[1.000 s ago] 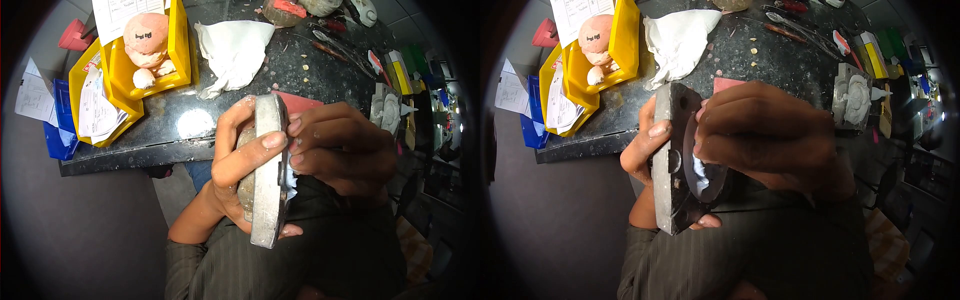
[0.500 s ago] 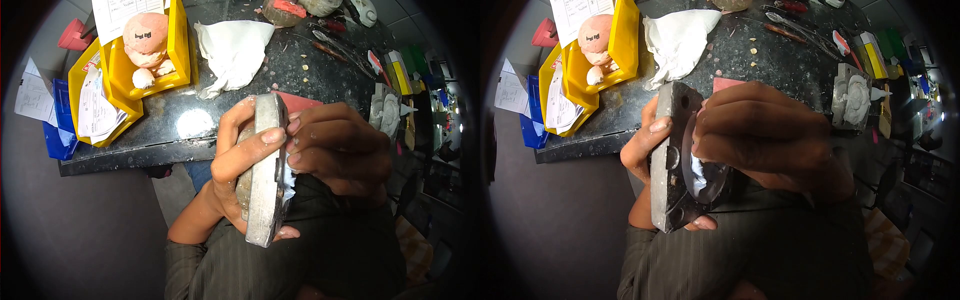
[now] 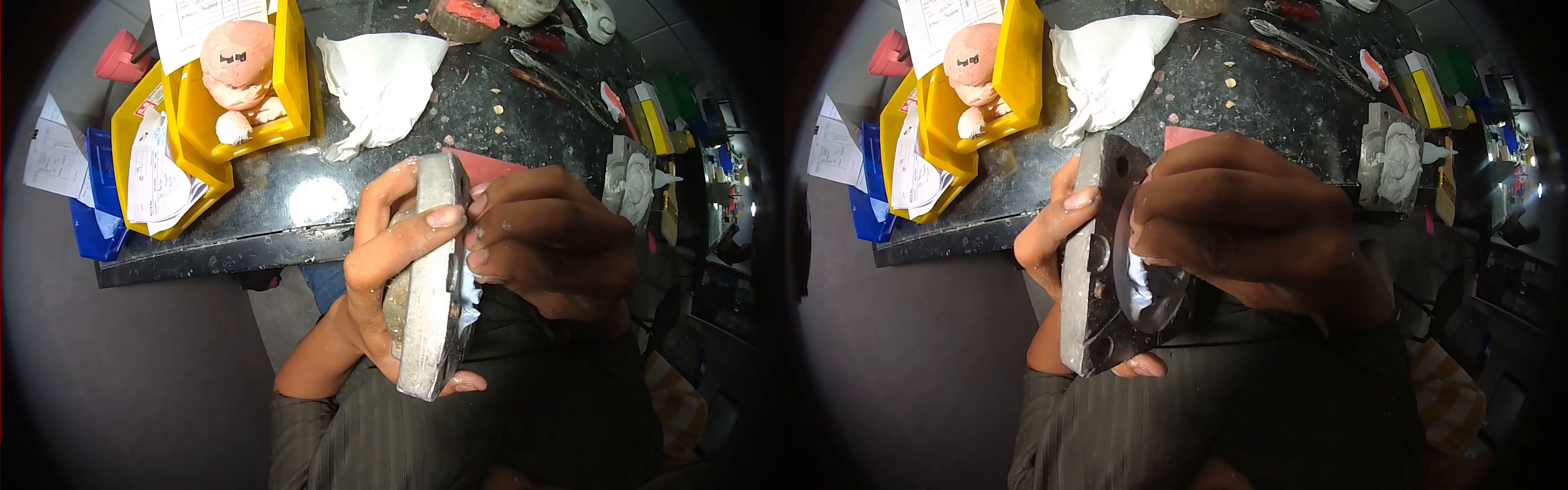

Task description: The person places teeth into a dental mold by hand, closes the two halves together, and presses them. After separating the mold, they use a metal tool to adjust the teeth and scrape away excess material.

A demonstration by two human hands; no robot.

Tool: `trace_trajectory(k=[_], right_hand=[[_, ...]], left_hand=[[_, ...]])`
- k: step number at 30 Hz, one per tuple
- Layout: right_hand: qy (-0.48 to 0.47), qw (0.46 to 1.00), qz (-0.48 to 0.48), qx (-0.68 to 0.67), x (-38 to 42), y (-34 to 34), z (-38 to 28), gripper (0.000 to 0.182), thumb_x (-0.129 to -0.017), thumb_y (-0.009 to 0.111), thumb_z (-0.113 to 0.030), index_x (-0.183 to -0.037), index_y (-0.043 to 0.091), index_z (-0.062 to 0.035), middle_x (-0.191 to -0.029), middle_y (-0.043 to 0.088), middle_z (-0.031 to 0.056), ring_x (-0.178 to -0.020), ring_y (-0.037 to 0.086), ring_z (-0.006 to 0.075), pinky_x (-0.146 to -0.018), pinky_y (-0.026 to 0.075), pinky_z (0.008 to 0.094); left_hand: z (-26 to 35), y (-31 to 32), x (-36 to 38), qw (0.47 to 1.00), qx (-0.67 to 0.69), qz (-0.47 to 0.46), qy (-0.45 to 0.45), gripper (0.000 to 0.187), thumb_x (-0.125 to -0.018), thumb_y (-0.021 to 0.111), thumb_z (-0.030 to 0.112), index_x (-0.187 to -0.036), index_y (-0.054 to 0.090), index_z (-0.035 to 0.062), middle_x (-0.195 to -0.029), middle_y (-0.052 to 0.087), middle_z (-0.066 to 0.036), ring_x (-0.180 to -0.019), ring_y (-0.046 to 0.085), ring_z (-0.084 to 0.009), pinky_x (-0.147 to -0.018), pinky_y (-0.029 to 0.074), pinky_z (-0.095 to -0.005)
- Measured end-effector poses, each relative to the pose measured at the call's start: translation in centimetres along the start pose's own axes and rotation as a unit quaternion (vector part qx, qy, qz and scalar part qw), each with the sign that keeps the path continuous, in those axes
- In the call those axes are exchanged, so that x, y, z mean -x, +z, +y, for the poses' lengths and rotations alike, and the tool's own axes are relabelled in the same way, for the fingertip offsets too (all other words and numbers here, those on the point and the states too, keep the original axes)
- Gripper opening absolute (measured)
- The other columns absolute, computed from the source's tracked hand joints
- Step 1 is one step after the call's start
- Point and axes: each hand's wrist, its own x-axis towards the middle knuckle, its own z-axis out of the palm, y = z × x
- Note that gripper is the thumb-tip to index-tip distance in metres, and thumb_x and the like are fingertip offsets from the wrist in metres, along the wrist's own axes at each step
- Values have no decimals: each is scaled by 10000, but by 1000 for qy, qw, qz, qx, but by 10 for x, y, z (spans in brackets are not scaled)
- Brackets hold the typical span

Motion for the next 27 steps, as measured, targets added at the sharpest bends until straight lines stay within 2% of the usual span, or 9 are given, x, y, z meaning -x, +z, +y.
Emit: trace_trajectory(k=[2, 6, 8, 14, 18, 20, 23, 26, 27], right_hand=[[2, 1000, 2, 1, 0, 0, 0, 230, -702, 788, 13, -927, 744, -1, -985, 703, 120, -913, 691, 315, -808, 620, 420], [6, 1000, 11, 8, 1, 1, -1, 228, -695, 791, 15, -917, 745, -2, -974, 705, 108, -891, 688, 302, -796, 618, 411], [8, 1000, 14, 7, 1, 1, -1, 224, -694, 791, 17, -913, 745, -3, -971, 705, 104, -884, 687, 296, -789, 615, 406], [50, 998, 14, 43, 0, 1, -8, 164, -744, 786, 12, -903, 758, -18, -965, 705, 102, -870, 681, 251, -769, 593, 385], [60, 996, 18, 63, -4, 0, -5, 132, -833, 786, -90, -952, 769, -36, -948, 695, 113, -868, 679, 238, -757, 563, 366], [57, 996, 16, 71, -5, -5, -1, 150, -857, 788, -141, -967, 770, -40, -941, 691, 116, -867, 678, 238, -750, 553, 361], [82, 996, 13, 32, -8, -11, 2, 223, -879, 800, -252, -953, 765, -44, -899, 673, 115, -864, 662, 239, -752, 537, 372], [84, 996, -5, 4, -13, -13, 2, 192, -867, 801, -214, -932, 764, -38, -884, 664, 110, -863, 643, 241, -794, 537, 392], [84, 996, -5, 4, -13, -13, 1, 192, -867, 801, -214, -932, 764, -38, -884, 664, 110, -863, 643, 241, -794, 537, 392]], left_hand=[[1, 7, 0, 995, 33, 90, -34, 791, -788, 915, 378, -1343, 521, -25, -1349, 512, -448, -1199, 625, -465, -1046, 481, -554], [-2, 7, 1, 994, 23, 104, -27, 681, -852, 868, 293, -1338, 523, -37, -1341, 522, -453, -1188, 635, -460, -1041, 487, -558], [-5, 0, -1, 999, 40, -7, -1, 1220, -608, 976, 520, -1491, 341, -34, -1423, 370, -360, -1282, 523, -433, -1089, 416, -525], [-5, 4, 4, 991, 129, 13, -30, 1225, -607, 973, 490, -1491, 320, -50, -1438, 388, -323, -1308, 508, -376, -1100, 400, -510], [13, 7, 7, 961, 204, 71, -171, 1256, -607, 945, 521, -1511, 277, -40, -1474, 379, -299, -1345, 490, -342, -1127, 383, -451], [12, 9, 2, 944, 279, 66, -161, 1251, -606, 926, 505, -1520, 260, -30, -1463, 409, -279, -1347, 496, -336, -1128, 392, -436], [26, 10, -7, 862, 408, 89, -286, 1267, -577, 917, 503, -1536, 249, 15, -1465, 446, -263, -1381, 496, -351, -1146, 409, -446], [42, 11, -19, 774, 443, 162, -422, 1291, -552, 912, 526, -1541, 248, 29, -1476, 449, -258, -1399, 492, -350, -1162, 406, -454], [43, 11, -21, 774, 443, 163, -422, 1291, -552, 912, 526, -1541, 248, 29, -1476, 449, -258, -1399, 492, -350, -1162, 406, -454]])
